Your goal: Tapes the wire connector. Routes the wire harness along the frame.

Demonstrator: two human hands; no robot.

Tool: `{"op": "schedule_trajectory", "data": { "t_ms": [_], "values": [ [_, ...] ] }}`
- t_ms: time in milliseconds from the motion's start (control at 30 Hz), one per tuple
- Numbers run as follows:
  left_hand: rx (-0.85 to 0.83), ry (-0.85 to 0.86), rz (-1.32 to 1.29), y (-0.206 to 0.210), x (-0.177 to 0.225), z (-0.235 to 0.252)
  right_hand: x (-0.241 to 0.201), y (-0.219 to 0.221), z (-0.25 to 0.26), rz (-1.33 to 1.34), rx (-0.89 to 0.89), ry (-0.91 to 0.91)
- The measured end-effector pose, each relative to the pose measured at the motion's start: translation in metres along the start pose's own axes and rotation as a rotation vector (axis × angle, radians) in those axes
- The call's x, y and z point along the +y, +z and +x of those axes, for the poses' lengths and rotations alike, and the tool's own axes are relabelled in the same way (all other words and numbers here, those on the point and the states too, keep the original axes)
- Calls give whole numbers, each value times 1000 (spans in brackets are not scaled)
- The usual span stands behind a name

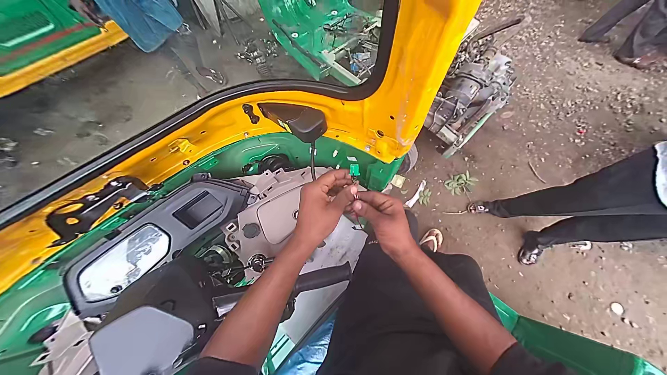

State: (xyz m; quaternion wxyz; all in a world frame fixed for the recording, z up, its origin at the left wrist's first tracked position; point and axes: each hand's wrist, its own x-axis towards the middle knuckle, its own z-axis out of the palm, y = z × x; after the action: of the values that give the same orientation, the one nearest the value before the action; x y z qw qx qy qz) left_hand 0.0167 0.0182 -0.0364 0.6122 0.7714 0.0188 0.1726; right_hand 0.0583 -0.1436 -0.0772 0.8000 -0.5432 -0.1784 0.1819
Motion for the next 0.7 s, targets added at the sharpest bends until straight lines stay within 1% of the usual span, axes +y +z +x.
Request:
{"op": "schedule_trajectory", "data": {
  "t_ms": [67,133,167,200,233,267,300,333,367,400,433,467,533,567,633,667,700],
  "values": [
    [101,77,126,-12,3,2,-5,-2,2,-67,17,-50],
    [274,85,208,-31,4,5,-18,-5,4,-248,21,-117],
    [344,45,233,-41,1,9,-28,-5,4,-342,8,-161],
    [378,-28,267,-49,-4,13,-40,-5,5,-417,-15,-205],
    [357,-133,350,-55,-8,17,-53,-2,6,-472,-48,-247],
    [272,-235,461,-58,-13,20,-66,2,8,-498,-92,-287],
    [136,-306,565,-56,-18,21,-78,7,11,-500,-140,-331],
    [-25,-330,640,-49,-24,22,-86,10,14,-487,-189,-377],
    [-191,-323,652,-39,-31,21,-92,13,18,-466,-231,-412],
    [-348,-328,591,-28,-36,19,-97,16,21,-428,-275,-408],
    [-495,-349,467,-18,-37,16,-99,18,23,-379,-314,-369],
    [-622,-371,298,-10,-37,13,-100,20,24,-340,-348,-302],
    [-828,-322,-3,-2,-41,8,-100,17,28,-299,-412,-156],
    [-916,-269,-56,-1,-45,5,-99,14,29,-285,-436,-93],
    [-1028,-216,-91,-5,-47,0,-95,7,28,-285,-433,-22],
    [-1041,-231,-94,-9,-45,-2,-90,4,28,-307,-394,-10],
    [-1010,-274,-86,-13,-41,-4,-84,3,28,-351,-333,-6]
  ]
}}
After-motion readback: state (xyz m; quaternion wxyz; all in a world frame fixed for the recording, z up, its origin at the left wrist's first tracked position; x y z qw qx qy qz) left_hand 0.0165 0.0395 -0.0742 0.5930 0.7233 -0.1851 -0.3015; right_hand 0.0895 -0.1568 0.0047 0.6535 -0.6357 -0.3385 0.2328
